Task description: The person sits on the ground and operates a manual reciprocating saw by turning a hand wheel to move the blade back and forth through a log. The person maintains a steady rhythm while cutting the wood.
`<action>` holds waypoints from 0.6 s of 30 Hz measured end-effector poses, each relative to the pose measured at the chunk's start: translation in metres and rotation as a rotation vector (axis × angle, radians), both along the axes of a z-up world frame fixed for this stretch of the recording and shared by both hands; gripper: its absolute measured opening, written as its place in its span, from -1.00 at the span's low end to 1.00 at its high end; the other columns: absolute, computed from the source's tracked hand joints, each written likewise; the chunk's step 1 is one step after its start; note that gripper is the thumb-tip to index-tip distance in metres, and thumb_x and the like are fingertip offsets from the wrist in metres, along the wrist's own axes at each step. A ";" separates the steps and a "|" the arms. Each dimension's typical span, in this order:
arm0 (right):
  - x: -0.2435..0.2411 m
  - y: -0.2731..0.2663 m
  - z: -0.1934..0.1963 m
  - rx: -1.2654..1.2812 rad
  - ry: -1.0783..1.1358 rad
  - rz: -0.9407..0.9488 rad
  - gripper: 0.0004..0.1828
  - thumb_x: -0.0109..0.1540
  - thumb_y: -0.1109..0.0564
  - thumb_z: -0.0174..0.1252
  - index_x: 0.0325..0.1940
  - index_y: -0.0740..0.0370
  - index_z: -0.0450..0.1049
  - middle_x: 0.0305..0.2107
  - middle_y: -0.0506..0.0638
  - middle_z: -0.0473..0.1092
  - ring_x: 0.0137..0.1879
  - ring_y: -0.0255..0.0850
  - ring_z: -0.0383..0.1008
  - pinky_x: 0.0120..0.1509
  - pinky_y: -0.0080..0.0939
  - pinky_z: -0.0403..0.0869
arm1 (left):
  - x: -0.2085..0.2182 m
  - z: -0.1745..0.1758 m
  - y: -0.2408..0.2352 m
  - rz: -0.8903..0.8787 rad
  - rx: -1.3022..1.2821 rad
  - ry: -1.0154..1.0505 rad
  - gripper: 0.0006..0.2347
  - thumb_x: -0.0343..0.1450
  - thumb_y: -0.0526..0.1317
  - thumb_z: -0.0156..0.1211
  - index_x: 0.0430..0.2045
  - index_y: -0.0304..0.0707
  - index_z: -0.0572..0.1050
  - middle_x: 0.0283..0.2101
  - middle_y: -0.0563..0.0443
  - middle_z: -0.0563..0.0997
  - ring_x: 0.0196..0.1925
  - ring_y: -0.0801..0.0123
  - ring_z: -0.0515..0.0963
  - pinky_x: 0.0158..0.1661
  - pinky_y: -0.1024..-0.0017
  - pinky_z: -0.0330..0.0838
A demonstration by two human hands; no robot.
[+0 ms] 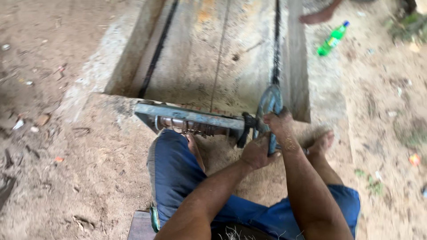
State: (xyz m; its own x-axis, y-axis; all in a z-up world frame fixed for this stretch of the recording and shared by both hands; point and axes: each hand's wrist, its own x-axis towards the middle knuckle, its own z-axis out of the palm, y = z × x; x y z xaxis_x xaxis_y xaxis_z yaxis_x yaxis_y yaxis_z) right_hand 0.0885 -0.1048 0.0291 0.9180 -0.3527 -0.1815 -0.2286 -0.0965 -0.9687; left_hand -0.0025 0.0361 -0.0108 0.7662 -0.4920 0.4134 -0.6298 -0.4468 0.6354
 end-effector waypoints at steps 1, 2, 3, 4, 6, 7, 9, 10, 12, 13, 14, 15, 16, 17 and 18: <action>-0.007 0.003 -0.001 0.035 -0.062 0.012 -0.65 0.15 0.27 0.22 0.00 0.42 0.39 -0.37 0.14 0.53 -0.32 -0.12 0.62 -0.32 -0.18 0.61 | -0.003 0.002 0.003 0.001 -0.017 -0.025 -0.28 0.37 0.08 0.31 0.27 -0.51 0.20 0.22 -0.45 0.45 0.26 -0.21 0.48 0.22 0.08 0.42; -0.013 0.006 0.000 -0.068 -0.026 0.033 -0.65 0.18 0.26 0.21 0.03 0.41 0.39 -0.37 0.14 0.55 -0.31 -0.13 0.63 -0.28 -0.19 0.59 | -0.004 0.005 0.007 -0.029 0.005 0.061 -0.32 0.38 0.08 0.29 0.26 -0.46 0.22 0.17 -0.40 0.49 0.21 -0.18 0.52 0.21 0.08 0.44; -0.019 0.010 0.001 -0.170 0.014 0.054 -0.64 0.20 0.25 0.20 0.06 0.39 0.38 -0.37 0.13 0.56 -0.29 -0.14 0.64 -0.24 -0.19 0.57 | -0.006 0.009 0.012 -0.059 0.030 0.146 -0.36 0.39 0.07 0.27 0.24 -0.41 0.25 0.11 -0.35 0.52 0.15 -0.15 0.56 0.19 0.07 0.45; -0.028 0.010 0.004 -0.272 0.055 0.071 -0.64 0.23 0.23 0.19 0.09 0.38 0.38 -0.37 0.13 0.58 -0.27 -0.15 0.65 -0.21 -0.20 0.55 | -0.008 0.013 0.014 -0.094 0.056 0.229 -0.39 0.40 0.07 0.25 0.23 -0.35 0.27 0.06 -0.30 0.56 0.10 -0.13 0.59 0.18 0.06 0.47; -0.044 0.017 0.006 -0.122 -0.090 0.037 -0.65 0.27 0.23 0.14 0.09 0.44 0.30 -0.33 0.15 0.57 -0.23 -0.14 0.65 -0.17 -0.15 0.61 | -0.017 0.020 0.022 -0.108 -0.091 0.097 -0.51 0.54 0.05 0.11 0.27 -0.26 0.28 0.06 -0.29 0.58 0.08 -0.10 0.62 0.14 0.09 0.55; -0.051 0.020 0.006 -0.051 -0.165 0.023 -0.65 0.29 0.23 0.12 0.09 0.46 0.26 -0.31 0.16 0.56 -0.21 -0.13 0.65 -0.16 -0.12 0.63 | -0.020 0.023 0.024 -0.113 -0.169 0.035 -0.57 0.61 0.03 0.04 0.29 -0.22 0.28 0.06 -0.28 0.59 0.07 -0.09 0.64 0.12 0.11 0.60; -0.065 0.030 0.004 -0.171 -0.051 0.002 -0.62 0.31 0.13 0.14 0.10 0.37 0.25 -0.30 0.12 0.54 -0.21 -0.16 0.65 -0.17 -0.13 0.66 | -0.024 0.026 0.029 -0.037 -0.244 0.614 -0.48 0.56 0.14 -0.13 0.32 -0.21 0.27 -0.18 -0.20 0.60 -0.19 0.06 0.64 -0.16 0.16 0.62; -0.071 0.035 0.003 -0.228 0.008 0.000 -0.61 0.31 0.08 0.15 0.11 0.33 0.24 -0.30 0.09 0.53 -0.20 -0.17 0.65 -0.18 -0.14 0.68 | -0.025 0.026 0.030 0.011 -0.267 0.906 -0.43 0.53 0.19 -0.22 0.33 -0.20 0.26 -0.31 -0.17 0.60 -0.32 0.14 0.64 -0.30 0.18 0.63; -0.082 0.041 0.002 -0.250 -0.036 -0.019 -0.67 0.35 0.06 0.13 0.05 0.30 0.24 -0.31 0.14 0.54 -0.25 -0.17 0.64 -0.24 -0.12 0.66 | -0.020 0.024 0.029 0.158 -0.292 0.907 -0.42 0.51 0.18 -0.28 0.38 -0.15 0.15 -0.42 -0.12 0.60 -0.45 0.21 0.63 -0.45 0.25 0.62; -0.088 0.044 0.002 -0.260 -0.059 -0.026 -0.69 0.37 0.04 0.11 0.02 0.29 0.25 -0.32 0.16 0.55 -0.28 -0.17 0.63 -0.27 -0.10 0.65 | -0.017 0.022 0.028 0.234 -0.303 0.904 -0.41 0.50 0.18 -0.31 0.40 -0.13 0.10 -0.47 -0.10 0.60 -0.52 0.25 0.62 -0.52 0.28 0.62; -0.092 0.046 0.001 -0.295 -0.039 -0.021 -0.71 0.39 0.04 0.09 0.02 0.28 0.23 -0.34 0.16 0.55 -0.33 -0.17 0.61 -0.30 -0.09 0.63 | -0.011 0.020 0.027 0.264 -0.345 0.834 -0.42 0.50 0.17 -0.27 0.37 -0.15 0.16 -0.44 -0.07 0.60 -0.50 0.29 0.63 -0.53 0.31 0.63; -0.097 0.048 0.000 -0.330 -0.018 -0.016 -0.72 0.40 0.04 0.06 0.01 0.27 0.22 -0.36 0.17 0.54 -0.37 -0.17 0.59 -0.34 -0.08 0.60 | -0.004 0.017 0.026 0.292 -0.386 0.763 -0.44 0.51 0.17 -0.23 0.34 -0.17 0.22 -0.41 -0.03 0.60 -0.48 0.34 0.64 -0.54 0.35 0.65; -0.103 0.049 -0.003 -0.366 0.002 -0.009 -0.74 0.42 0.03 0.03 0.01 0.26 0.21 -0.39 0.18 0.54 -0.42 -0.17 0.56 -0.37 -0.07 0.58 | 0.001 0.014 0.025 0.320 -0.429 0.691 -0.45 0.52 0.17 -0.19 0.31 -0.19 0.28 -0.38 0.00 0.60 -0.46 0.38 0.65 -0.55 0.38 0.66; -0.108 0.050 -0.006 -0.359 -0.002 -0.009 -0.74 0.41 0.03 0.02 0.02 0.25 0.21 -0.42 0.18 0.52 -0.47 -0.17 0.53 -0.42 -0.06 0.56 | 0.008 0.012 0.026 0.291 -0.447 0.572 -0.47 0.59 0.15 -0.19 0.33 -0.25 0.25 -0.29 -0.02 0.64 -0.34 0.40 0.68 -0.42 0.39 0.68; -0.110 0.051 -0.010 -0.352 -0.007 -0.007 -0.74 0.41 0.02 0.00 0.02 0.24 0.21 -0.46 0.17 0.51 -0.51 -0.16 0.50 -0.47 -0.05 0.55 | 0.017 0.011 0.027 0.261 -0.465 0.452 -0.50 0.67 0.13 -0.19 0.35 -0.31 0.23 -0.19 -0.05 0.68 -0.22 0.42 0.70 -0.30 0.40 0.69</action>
